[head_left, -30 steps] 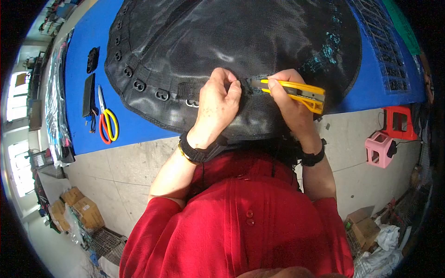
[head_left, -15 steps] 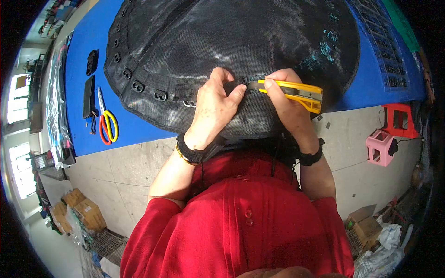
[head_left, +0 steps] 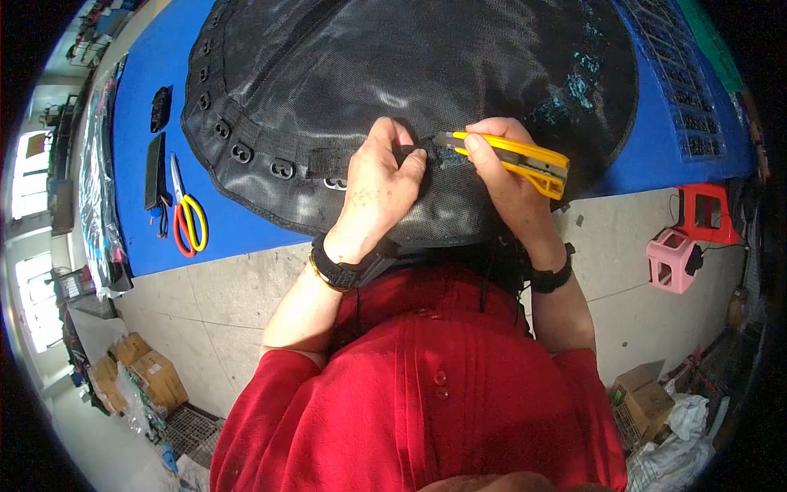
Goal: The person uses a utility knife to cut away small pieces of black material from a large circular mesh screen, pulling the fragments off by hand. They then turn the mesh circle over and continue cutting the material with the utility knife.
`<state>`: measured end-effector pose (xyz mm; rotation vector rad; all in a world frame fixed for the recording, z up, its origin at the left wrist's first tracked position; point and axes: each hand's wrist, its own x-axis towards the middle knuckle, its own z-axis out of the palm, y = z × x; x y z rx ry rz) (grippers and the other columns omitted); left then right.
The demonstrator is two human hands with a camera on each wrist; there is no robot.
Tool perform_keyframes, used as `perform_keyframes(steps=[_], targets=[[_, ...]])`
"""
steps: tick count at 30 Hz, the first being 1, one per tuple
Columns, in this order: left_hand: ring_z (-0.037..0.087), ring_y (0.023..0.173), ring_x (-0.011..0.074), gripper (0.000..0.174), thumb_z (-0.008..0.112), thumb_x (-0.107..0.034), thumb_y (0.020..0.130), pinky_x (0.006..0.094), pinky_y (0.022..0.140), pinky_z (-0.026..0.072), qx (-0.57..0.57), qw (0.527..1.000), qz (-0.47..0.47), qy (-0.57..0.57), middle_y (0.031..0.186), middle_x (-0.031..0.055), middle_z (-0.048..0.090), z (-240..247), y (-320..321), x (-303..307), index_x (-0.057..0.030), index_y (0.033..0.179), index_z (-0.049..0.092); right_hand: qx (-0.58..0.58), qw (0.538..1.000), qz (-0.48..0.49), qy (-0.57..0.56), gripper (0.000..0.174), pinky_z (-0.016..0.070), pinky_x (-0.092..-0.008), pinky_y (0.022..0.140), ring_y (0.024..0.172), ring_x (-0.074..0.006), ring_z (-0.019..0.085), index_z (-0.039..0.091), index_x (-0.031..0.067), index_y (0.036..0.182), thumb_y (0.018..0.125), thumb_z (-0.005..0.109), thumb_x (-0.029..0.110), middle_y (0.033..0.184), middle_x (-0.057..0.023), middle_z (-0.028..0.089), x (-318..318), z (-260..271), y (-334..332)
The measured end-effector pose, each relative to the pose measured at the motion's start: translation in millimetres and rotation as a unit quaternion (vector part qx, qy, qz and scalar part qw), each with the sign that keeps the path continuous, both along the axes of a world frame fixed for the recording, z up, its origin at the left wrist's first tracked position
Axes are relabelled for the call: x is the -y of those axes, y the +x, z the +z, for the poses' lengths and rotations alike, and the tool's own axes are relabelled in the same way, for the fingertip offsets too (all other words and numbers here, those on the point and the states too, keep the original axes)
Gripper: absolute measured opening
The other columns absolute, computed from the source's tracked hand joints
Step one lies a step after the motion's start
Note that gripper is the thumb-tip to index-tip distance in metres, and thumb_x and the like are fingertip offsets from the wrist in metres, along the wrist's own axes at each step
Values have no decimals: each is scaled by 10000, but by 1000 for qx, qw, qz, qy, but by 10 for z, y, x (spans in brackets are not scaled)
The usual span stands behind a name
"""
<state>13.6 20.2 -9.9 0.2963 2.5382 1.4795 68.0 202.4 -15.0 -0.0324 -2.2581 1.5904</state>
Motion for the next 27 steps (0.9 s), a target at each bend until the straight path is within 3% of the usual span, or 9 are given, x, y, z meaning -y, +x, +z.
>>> perform_keyframes(steps=[5,8,21,23,27], targets=[[598,768,198,204,738,-112,880,354,753,494,-9,1000,4,1,771,85,601,-21,-1,2,-48,925,550,-21,999,17,46,114,520,-315,779,859,-194,661,645,33,996,1002,627,145,946,-73,655,-46,-52,-13],[597,626,224,159,699,-95,907,380,616,481,-32,999,0,6,692,104,597,-63,6,0,-28,962,566,-8,999,26,42,105,516,-317,774,852,-199,654,636,32,978,1000,623,134,926,-72,645,-63,-34,-4],[608,670,234,173,710,-108,894,381,664,493,-44,999,8,-9,723,112,608,-64,11,-6,-34,955,566,9,999,47,22,76,505,-319,757,834,-179,623,595,35,951,982,629,95,899,-56,612,-94,-51,89],[570,718,197,216,745,-132,868,353,712,482,-18,1000,17,-3,745,80,580,-43,12,-9,-54,919,550,4,998,54,29,70,506,-322,756,830,-185,620,590,33,954,979,629,86,899,-58,605,-95,-54,88],[607,742,235,230,747,-167,877,374,734,496,-25,999,23,-25,771,115,610,4,35,-20,-37,962,578,-38,993,57,93,69,507,-326,756,827,-190,613,576,32,941,973,626,69,902,-59,590,-98,-47,89]])
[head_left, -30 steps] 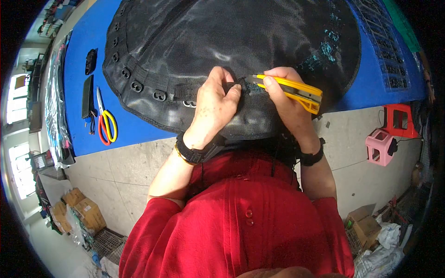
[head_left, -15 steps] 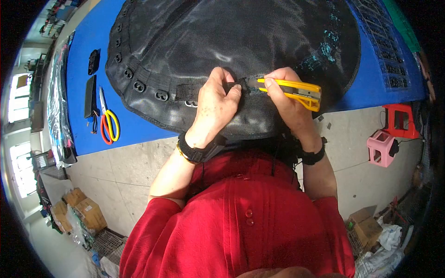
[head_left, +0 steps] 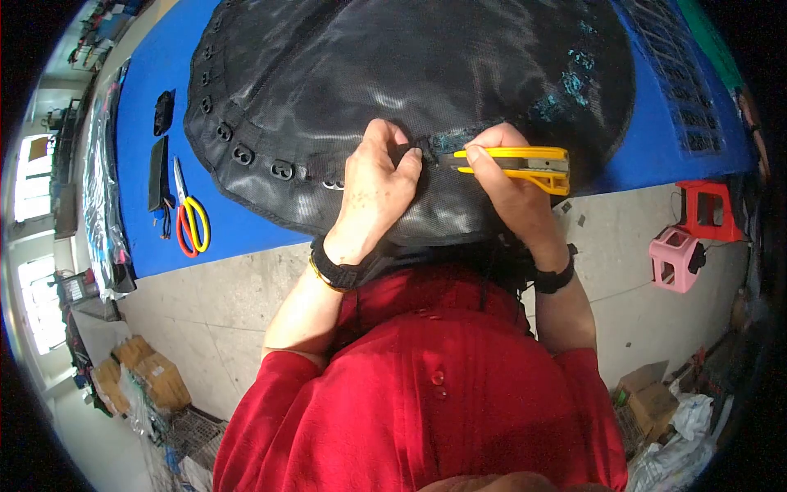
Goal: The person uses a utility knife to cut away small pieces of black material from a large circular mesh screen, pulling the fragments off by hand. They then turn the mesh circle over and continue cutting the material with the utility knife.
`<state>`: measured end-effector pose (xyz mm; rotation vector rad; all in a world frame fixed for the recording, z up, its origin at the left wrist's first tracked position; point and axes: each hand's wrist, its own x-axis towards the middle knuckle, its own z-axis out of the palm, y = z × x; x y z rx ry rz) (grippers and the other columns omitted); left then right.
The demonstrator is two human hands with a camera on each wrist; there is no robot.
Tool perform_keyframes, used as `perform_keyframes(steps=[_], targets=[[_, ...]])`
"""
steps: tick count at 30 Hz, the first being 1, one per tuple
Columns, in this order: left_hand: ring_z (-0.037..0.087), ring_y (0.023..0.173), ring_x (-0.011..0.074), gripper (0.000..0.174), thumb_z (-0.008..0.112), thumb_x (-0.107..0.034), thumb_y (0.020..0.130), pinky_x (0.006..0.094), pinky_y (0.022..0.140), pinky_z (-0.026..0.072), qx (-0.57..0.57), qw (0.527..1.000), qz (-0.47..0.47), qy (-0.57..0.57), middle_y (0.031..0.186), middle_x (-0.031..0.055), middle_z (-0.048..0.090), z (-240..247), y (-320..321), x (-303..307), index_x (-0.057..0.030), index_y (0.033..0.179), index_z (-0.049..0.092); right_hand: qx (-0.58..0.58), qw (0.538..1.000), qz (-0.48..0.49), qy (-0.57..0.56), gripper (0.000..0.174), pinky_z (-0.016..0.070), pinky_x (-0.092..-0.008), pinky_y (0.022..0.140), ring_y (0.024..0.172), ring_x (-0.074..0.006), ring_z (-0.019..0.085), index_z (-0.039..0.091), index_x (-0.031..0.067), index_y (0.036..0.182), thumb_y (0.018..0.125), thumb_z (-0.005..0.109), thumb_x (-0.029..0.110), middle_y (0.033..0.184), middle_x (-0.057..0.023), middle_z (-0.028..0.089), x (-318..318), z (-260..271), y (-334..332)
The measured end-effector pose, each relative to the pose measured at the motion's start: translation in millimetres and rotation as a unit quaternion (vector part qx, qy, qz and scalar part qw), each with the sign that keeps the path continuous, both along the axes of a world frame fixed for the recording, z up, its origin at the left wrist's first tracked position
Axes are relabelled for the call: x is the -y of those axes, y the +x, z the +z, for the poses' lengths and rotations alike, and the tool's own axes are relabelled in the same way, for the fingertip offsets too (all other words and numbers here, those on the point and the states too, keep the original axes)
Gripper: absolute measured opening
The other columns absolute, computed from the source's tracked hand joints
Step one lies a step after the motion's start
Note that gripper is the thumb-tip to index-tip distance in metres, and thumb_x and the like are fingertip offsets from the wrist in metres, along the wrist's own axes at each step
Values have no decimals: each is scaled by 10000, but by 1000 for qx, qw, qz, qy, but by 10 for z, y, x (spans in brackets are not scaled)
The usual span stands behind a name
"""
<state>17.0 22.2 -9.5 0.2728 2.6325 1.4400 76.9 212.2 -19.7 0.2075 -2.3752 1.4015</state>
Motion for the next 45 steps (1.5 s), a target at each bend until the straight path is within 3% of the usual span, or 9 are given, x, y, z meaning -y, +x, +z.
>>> perform_keyframes(steps=[2,5,8,12,15,27,33,45], targets=[[645,764,285,254,750,-195,884,397,755,511,-1,1000,0,-17,797,151,639,50,23,-7,-20,993,603,-9,1000,5,13,66,505,-326,756,830,-183,612,576,35,938,971,625,63,906,-60,588,-13,0,1],[675,839,377,310,761,-241,889,440,785,528,-131,988,-42,-74,875,215,669,-91,47,51,7,1023,632,15,999,-5,-37,60,505,-326,757,831,-180,614,582,40,944,973,628,67,908,-60,591,4,-17,-1],[668,890,433,336,768,-259,886,467,789,531,-127,985,-53,-104,935,255,669,-18,75,53,22,1026,649,52,995,-13,-82,58,505,-323,761,833,-168,615,593,45,959,980,629,85,908,-55,598,18,-25,3],[651,886,441,313,766,-244,879,473,778,525,-119,986,-51,-107,925,260,650,-13,68,54,23,997,652,24,998,-20,-54,65,508,-310,778,853,-144,622,605,50,978,991,632,108,929,-40,618,-6,-23,-7],[636,856,441,285,758,-224,877,480,761,515,-117,986,-48,-104,895,249,628,-23,63,45,22,975,653,69,987,-58,-134,73,511,-303,808,888,-138,631,624,50,1012,995,640,120,961,-39,634,35,-41,15],[639,830,425,259,750,-196,867,478,754,509,-89,992,-51,-78,898,238,616,-23,22,54,28,956,653,83,983,-49,-155,128,515,-299,812,889,-149,637,646,44,1059,1000,649,158,986,-50,648,92,35,-40],[653,871,436,264,750,-195,865,475,780,516,-80,992,-42,-86,924,252,633,7,31,40,32,966,660,70,991,-30,-106,140,514,-305,791,868,-161,643,645,46,1002,1005,628,185,947,-52,646,40,32,-51],[650,882,424,276,746,-199,868,469,786,510,-93,991,-35,-89,930,222,627,-69,32,40,38,976,655,34,999,1,-36,43,515,-328,768,850,-204,635,613,47,994,978,625,85,925,-60,613,-32,20,-31]])
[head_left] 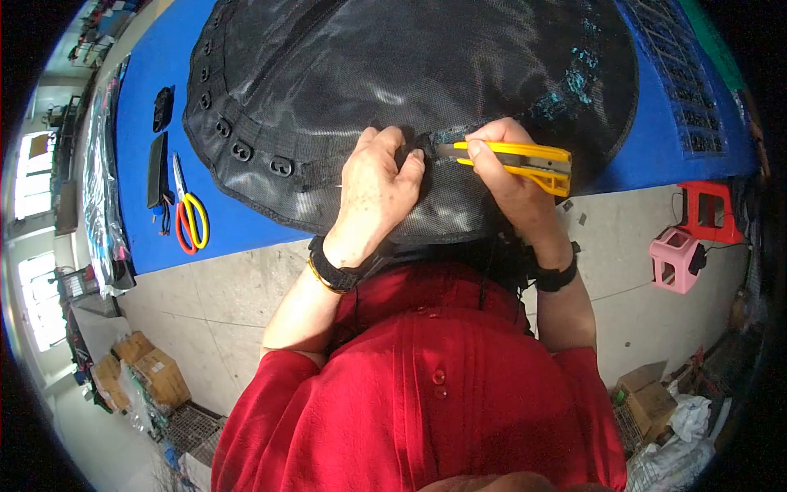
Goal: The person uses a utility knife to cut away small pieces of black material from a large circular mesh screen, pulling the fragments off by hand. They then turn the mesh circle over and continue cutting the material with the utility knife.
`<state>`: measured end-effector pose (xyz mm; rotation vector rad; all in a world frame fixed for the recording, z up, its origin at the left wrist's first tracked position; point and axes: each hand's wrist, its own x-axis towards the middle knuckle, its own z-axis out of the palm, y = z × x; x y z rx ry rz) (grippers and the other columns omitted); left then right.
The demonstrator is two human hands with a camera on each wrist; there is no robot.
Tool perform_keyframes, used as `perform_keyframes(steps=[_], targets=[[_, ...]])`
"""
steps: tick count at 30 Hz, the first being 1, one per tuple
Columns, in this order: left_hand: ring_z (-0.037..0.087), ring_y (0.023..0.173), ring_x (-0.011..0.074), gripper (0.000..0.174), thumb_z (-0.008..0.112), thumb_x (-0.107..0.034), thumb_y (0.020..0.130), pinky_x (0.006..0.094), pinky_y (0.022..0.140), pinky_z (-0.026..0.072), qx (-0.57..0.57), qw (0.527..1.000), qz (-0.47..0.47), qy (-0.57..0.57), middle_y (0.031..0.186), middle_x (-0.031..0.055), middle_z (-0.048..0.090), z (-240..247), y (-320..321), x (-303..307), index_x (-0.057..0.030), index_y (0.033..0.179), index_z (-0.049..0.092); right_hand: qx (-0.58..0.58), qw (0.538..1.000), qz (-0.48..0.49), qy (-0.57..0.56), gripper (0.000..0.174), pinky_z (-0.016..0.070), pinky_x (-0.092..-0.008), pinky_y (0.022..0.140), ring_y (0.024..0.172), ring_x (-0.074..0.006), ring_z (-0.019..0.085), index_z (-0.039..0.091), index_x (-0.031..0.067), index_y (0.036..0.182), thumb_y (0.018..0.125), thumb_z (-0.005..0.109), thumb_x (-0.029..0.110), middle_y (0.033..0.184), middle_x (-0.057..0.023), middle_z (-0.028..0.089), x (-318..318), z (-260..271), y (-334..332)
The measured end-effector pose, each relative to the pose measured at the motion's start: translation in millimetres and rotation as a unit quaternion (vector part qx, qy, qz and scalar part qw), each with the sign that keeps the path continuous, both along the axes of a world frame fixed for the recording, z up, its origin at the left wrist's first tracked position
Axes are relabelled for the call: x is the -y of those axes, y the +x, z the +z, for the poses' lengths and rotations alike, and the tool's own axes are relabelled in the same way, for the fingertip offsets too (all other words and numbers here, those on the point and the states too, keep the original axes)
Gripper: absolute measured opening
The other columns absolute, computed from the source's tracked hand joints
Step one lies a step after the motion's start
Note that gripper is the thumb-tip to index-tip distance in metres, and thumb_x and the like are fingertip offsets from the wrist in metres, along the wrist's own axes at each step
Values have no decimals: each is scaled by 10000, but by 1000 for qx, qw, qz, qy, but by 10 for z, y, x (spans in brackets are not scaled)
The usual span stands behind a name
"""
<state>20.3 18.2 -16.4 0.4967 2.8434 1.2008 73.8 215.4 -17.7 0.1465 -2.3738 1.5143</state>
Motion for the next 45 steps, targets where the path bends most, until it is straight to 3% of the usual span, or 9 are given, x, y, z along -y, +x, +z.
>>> perform_keyframes(steps=[3,9,15,24,45], targets=[[648,885,425,272,744,-199,870,470,789,510,-3,1000,2,0,929,221,625,-11,-1,1,37,966,649,-76,996,23,50,71,518,-342,751,853,-226,633,622,71,1033,968,627,40,935,-61,610,-20,-32,-11],[643,887,429,267,738,-198,874,474,789,510,6,1000,2,0,928,223,623,15,0,-2,33,965,640,-73,995,34,61,141,520,-347,747,842,-233,629,644,113,1067,962,633,19,930,-65,611,-31,-83,53],[633,862,427,259,736,-188,872,478,774,505,-2,1000,-3,13,909,221,615,-5,-3,5,34,951,629,52,993,-47,-97,70,519,-305,797,889,-159,637,645,51,1031,1001,638,115,988,-49,647,45,-4,66],[630,839,427,245,737,-175,868,475,753,504,-6,1000,-8,16,892,218,610,-3,0,12,32,935,625,41,989,-39,-138,113,514,-294,819,897,-139,633,644,30,1038,1006,638,139,1003,-45,650,117,-4,-16],[628,830,408,257,736,-187,872,456,744,500,-20,1000,-3,10,889,212,607,-39,-4,5,37,935,627,36,999,-9,-25,74,511,-330,796,864,-218,637,604,36,959,988,617,103,922,-67,621,38,29,-15]])
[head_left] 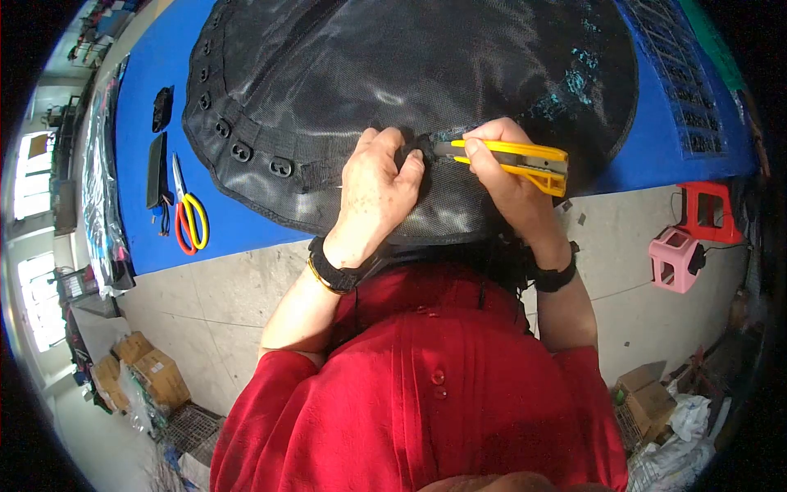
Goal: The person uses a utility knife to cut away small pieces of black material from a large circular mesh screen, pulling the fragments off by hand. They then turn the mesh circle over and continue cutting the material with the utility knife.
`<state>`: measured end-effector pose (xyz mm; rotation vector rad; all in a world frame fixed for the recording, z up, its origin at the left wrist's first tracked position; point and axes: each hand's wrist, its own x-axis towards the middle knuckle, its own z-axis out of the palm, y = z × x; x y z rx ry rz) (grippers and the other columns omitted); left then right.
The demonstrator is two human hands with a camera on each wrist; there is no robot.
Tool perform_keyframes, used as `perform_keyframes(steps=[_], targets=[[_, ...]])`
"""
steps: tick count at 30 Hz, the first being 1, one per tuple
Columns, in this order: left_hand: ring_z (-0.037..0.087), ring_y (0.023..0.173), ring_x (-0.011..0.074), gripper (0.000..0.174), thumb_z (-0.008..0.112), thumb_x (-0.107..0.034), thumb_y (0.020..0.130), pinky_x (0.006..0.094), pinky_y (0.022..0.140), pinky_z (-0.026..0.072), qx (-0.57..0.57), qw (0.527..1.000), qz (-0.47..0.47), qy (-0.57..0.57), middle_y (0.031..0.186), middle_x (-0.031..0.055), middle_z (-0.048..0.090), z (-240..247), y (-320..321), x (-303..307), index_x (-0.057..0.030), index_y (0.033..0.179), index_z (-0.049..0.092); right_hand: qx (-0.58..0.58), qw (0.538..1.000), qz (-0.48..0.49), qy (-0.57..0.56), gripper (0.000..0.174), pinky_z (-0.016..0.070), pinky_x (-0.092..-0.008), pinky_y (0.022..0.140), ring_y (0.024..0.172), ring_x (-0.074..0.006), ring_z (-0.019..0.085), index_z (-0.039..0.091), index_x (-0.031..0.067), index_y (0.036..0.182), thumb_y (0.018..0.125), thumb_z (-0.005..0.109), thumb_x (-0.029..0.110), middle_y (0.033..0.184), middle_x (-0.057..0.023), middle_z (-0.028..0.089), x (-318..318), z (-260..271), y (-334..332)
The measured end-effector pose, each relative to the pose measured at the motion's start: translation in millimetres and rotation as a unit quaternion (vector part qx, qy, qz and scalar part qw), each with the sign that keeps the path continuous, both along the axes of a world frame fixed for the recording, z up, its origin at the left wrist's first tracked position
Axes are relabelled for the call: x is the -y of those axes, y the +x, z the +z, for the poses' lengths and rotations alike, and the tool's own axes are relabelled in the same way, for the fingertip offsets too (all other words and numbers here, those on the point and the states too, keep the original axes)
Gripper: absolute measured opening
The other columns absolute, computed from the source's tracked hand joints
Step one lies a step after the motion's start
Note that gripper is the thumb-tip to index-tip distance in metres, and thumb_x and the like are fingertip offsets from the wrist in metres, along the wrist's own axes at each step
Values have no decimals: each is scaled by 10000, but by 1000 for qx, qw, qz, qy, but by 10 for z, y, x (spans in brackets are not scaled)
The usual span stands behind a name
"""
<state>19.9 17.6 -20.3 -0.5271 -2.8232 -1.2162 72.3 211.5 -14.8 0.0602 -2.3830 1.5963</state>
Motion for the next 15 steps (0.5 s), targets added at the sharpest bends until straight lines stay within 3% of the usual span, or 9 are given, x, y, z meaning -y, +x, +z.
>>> perform_keyframes(steps=[12,15], targets=[[618,811,400,255,735,-181,875,450,734,492,-4,1000,4,20,879,209,590,-37,-6,2,36,916,607,-42,999,3,21,84,511,-322,753,827,-171,625,590,42,930,975,641,92,891,-46,603,-41,-66,-16],[616,808,399,254,735,-178,875,452,731,488,-1,1000,3,22,871,207,583,-31,-12,13,33,910,597,32,998,16,-48,87,513,-309,749,824,-170,627,590,45,920,968,653,82,895,-44,604,-33,-38,48]])
